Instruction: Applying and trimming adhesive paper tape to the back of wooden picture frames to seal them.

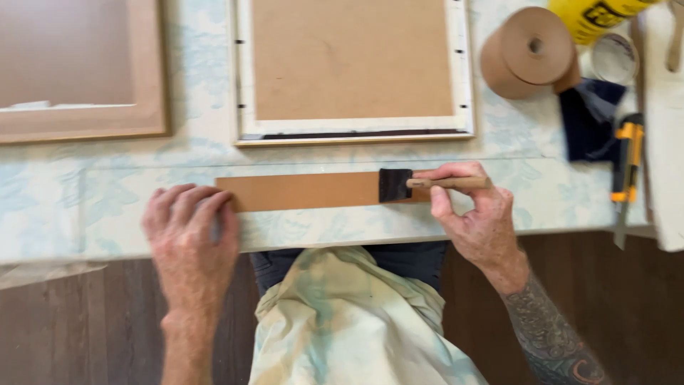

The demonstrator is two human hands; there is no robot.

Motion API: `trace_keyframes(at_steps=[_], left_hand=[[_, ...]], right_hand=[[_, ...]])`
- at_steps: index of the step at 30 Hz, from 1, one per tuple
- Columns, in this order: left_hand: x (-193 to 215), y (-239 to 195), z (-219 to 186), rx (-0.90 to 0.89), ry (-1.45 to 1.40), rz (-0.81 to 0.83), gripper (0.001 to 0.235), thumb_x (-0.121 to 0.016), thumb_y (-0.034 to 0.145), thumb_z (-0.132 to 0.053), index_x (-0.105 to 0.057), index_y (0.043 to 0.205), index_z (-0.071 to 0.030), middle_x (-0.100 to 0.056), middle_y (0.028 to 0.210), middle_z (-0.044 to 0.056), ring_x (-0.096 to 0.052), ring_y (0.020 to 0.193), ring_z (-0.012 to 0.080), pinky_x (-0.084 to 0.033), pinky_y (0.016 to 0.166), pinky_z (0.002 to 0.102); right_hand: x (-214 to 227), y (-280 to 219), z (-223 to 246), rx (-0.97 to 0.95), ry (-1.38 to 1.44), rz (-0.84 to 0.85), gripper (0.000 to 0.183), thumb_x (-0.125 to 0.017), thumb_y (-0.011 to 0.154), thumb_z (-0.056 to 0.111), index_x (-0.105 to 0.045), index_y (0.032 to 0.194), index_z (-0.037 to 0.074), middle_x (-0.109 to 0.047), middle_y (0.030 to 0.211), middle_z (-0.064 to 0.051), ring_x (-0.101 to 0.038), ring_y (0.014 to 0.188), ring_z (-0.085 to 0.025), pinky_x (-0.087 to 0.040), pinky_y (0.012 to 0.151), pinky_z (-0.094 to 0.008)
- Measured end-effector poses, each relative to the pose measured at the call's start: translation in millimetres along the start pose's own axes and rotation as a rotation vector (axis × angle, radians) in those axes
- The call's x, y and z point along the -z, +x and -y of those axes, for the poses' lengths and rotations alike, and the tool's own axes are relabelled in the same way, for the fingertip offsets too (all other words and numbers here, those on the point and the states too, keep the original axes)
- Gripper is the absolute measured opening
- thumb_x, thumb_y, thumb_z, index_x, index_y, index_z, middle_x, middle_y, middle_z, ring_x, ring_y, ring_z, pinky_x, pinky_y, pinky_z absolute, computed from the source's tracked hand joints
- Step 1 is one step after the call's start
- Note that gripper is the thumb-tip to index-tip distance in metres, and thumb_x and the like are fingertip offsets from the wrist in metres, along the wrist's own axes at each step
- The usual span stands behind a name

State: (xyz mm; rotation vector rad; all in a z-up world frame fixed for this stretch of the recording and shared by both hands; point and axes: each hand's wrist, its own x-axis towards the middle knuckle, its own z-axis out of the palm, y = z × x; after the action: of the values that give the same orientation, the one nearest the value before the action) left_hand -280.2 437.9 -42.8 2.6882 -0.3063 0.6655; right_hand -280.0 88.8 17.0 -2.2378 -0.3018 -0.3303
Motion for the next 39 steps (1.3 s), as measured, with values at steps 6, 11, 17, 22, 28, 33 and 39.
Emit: trace_keyframes(at_steps=[6, 11, 17, 22, 28, 33, 39], left_hand=[[5.1, 2.7, -2.9, -0.016, 0.021, 0.026, 0.01, -0.083, 0.098, -0.002, -0.079, 0.106, -0.007, -0.076, 0.112, 0.006, -0.064, 0.115, 0.0298, -0.044, 0.119, 0.053], [6.0, 7.7, -4.3, -0.025, 0.037, 0.023, 0.009, -0.083, 0.097, -0.003, -0.079, 0.104, -0.007, -0.076, 0.11, 0.006, -0.064, 0.112, 0.0293, -0.044, 0.118, 0.052], [10.5, 11.4, -6.8, 0.015, -0.003, 0.014, 0.007, -0.077, 0.095, -0.002, -0.076, 0.1, -0.007, -0.073, 0.107, 0.006, -0.062, 0.111, 0.0295, -0.042, 0.116, 0.052], [10.4, 9.3, -6.4, 0.019, -0.002, 0.01, 0.012, -0.077, 0.094, -0.002, -0.073, 0.102, -0.01, -0.065, 0.11, 0.006, -0.057, 0.112, 0.0334, -0.047, 0.101, 0.052], [7.0, 7.4, -0.6, 0.014, 0.022, 0.064, 0.012, -0.081, 0.093, -0.007, -0.076, 0.104, -0.008, -0.069, 0.113, 0.007, -0.058, 0.115, 0.0321, -0.046, 0.108, 0.052], [10.5, 9.9, -2.4, -0.066, 0.009, 0.045, 0.011, -0.082, 0.095, -0.001, -0.078, 0.103, -0.007, -0.074, 0.111, 0.007, -0.062, 0.11, 0.0311, -0.045, 0.116, 0.052], [0.7, -1.9, 3.6, -0.07, 0.043, 0.089, 0.017, -0.084, 0.096, -0.003, -0.078, 0.111, -0.008, -0.076, 0.114, 0.008, -0.066, 0.106, 0.0281, -0.051, 0.102, 0.046]], right_hand=[[56.7, -22.0, -37.9, -0.086, -0.08, 0.015, 0.015, -0.056, 0.103, 0.006, -0.059, 0.112, -0.006, -0.068, 0.107, -0.02, -0.077, 0.097, -0.032, -0.067, 0.084, -0.034], [60.5, -10.1, -7.4, -0.084, -0.127, -0.106, 0.011, -0.054, 0.101, -0.01, -0.059, 0.111, -0.013, -0.066, 0.106, -0.023, -0.075, 0.097, -0.036, -0.064, 0.083, -0.036], [-60.5, 30.0, 50.0, -0.001, 0.239, 0.214, 0.02, -0.062, 0.097, 0.012, -0.071, 0.113, 0.007, -0.076, 0.114, -0.008, -0.074, 0.11, -0.023, -0.06, 0.103, -0.036], [-116.7, 35.6, 44.8, 0.336, 0.14, 0.274, 0.02, -0.055, 0.108, 0.011, -0.05, 0.127, 0.005, -0.075, 0.11, -0.013, -0.081, 0.08, -0.016, -0.064, 0.056, -0.018], [-21.7, -2.8, -3.1, -0.023, 0.211, 0.186, 0.019, -0.06, 0.099, 0.004, -0.062, 0.117, -0.001, -0.071, 0.116, -0.018, -0.077, 0.107, -0.03, -0.067, 0.095, -0.033], [51.1, -29.4, -36.6, -0.152, 0.022, 0.018, 0.013, -0.06, 0.098, 0.001, -0.062, 0.109, -0.006, -0.069, 0.107, -0.017, -0.078, 0.1, -0.032, -0.067, 0.088, -0.033], [96.0, -26.4, -38.5, -0.1, -0.075, -0.09, 0.014, -0.056, 0.105, 0.002, -0.056, 0.113, -0.01, -0.068, 0.102, -0.026, -0.077, 0.094, -0.038, -0.067, 0.076, -0.037]])
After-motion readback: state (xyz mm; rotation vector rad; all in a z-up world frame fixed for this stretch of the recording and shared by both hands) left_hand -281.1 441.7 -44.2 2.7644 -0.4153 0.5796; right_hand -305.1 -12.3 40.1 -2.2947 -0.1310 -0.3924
